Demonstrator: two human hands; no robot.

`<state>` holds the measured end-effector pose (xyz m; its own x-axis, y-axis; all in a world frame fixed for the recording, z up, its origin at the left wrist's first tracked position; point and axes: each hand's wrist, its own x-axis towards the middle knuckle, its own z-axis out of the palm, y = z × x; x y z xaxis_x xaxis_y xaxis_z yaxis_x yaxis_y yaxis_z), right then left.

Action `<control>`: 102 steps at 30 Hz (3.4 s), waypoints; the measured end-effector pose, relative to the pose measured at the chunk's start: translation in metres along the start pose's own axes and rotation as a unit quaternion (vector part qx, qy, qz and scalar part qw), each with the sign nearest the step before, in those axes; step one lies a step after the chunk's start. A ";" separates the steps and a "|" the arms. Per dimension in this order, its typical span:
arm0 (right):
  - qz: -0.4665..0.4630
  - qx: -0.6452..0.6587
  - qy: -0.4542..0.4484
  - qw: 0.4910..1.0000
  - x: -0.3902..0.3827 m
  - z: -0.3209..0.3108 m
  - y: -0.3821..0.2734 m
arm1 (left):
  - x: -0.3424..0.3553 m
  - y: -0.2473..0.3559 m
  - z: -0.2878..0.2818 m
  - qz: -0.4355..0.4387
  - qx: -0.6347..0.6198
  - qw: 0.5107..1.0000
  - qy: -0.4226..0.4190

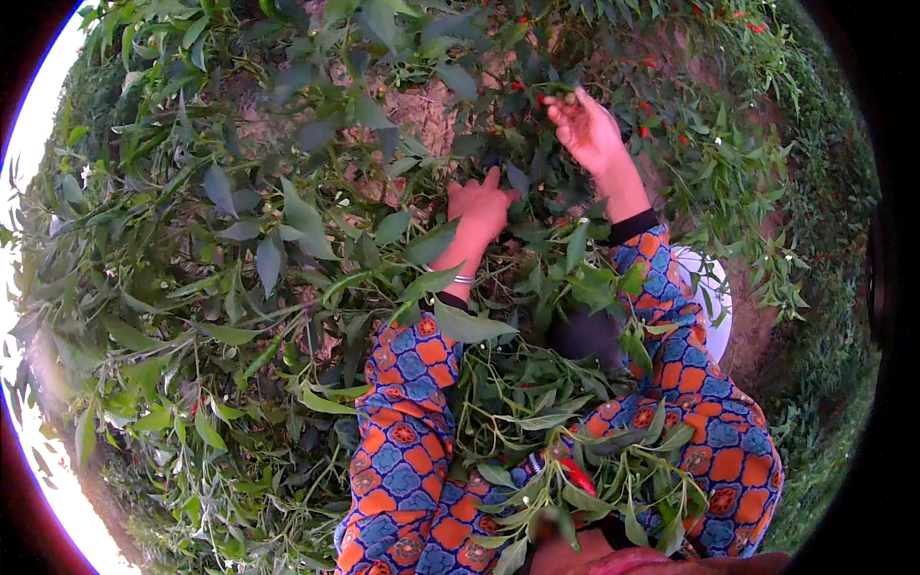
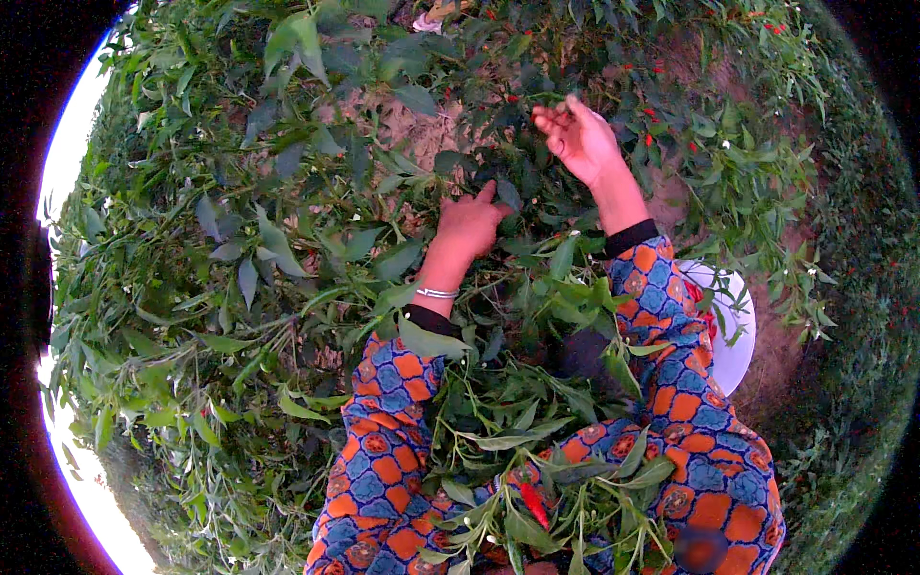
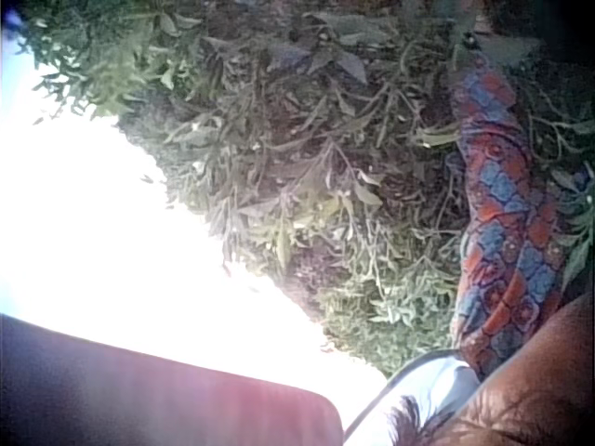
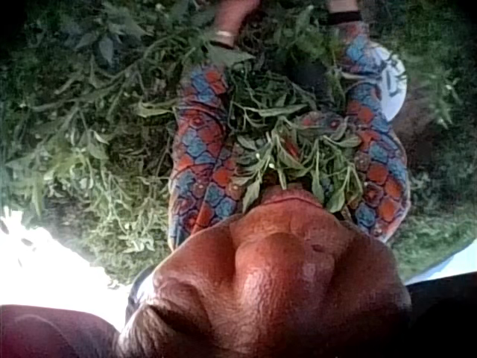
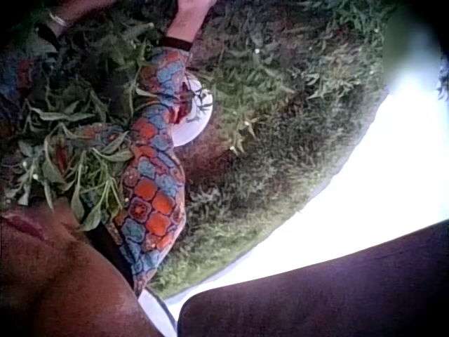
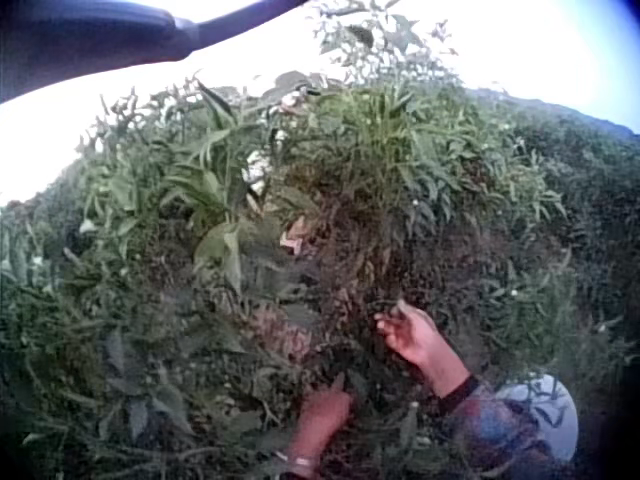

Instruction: The person sits on the ground in a field and picks red chili peppers from plants by hand. They place the harvested peppers into a white bucket positioned next to them.

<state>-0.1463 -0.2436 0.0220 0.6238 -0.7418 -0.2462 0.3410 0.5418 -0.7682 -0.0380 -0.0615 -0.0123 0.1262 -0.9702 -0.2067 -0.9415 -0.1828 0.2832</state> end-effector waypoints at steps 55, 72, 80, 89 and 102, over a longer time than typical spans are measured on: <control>-0.207 -0.634 0.107 0.737 -0.005 -0.099 0.014 | 0.014 0.004 0.008 -0.151 0.026 0.988 0.008; 0.050 -0.043 0.123 0.990 -0.001 -0.080 0.037 | 0.006 -0.003 0.000 -0.168 0.052 0.984 -0.018; -0.084 -0.707 0.212 0.670 0.042 -0.052 0.027 | 0.008 0.005 -0.002 -0.151 0.046 0.987 -0.040; -0.055 -0.333 -0.054 0.940 0.033 -0.112 0.037 | 0.012 0.006 0.001 -0.133 0.051 0.989 -0.043; -0.176 -0.799 -0.019 0.574 -0.011 -0.016 0.037 | 0.009 0.000 0.005 -0.114 0.064 0.991 -0.002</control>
<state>-0.1519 -0.2215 -0.0127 0.7391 -0.6689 0.0798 -0.6121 -0.7163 -0.3350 -0.0387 -0.0695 -0.0190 0.3385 -0.9054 -0.2561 -0.9208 -0.3748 0.1081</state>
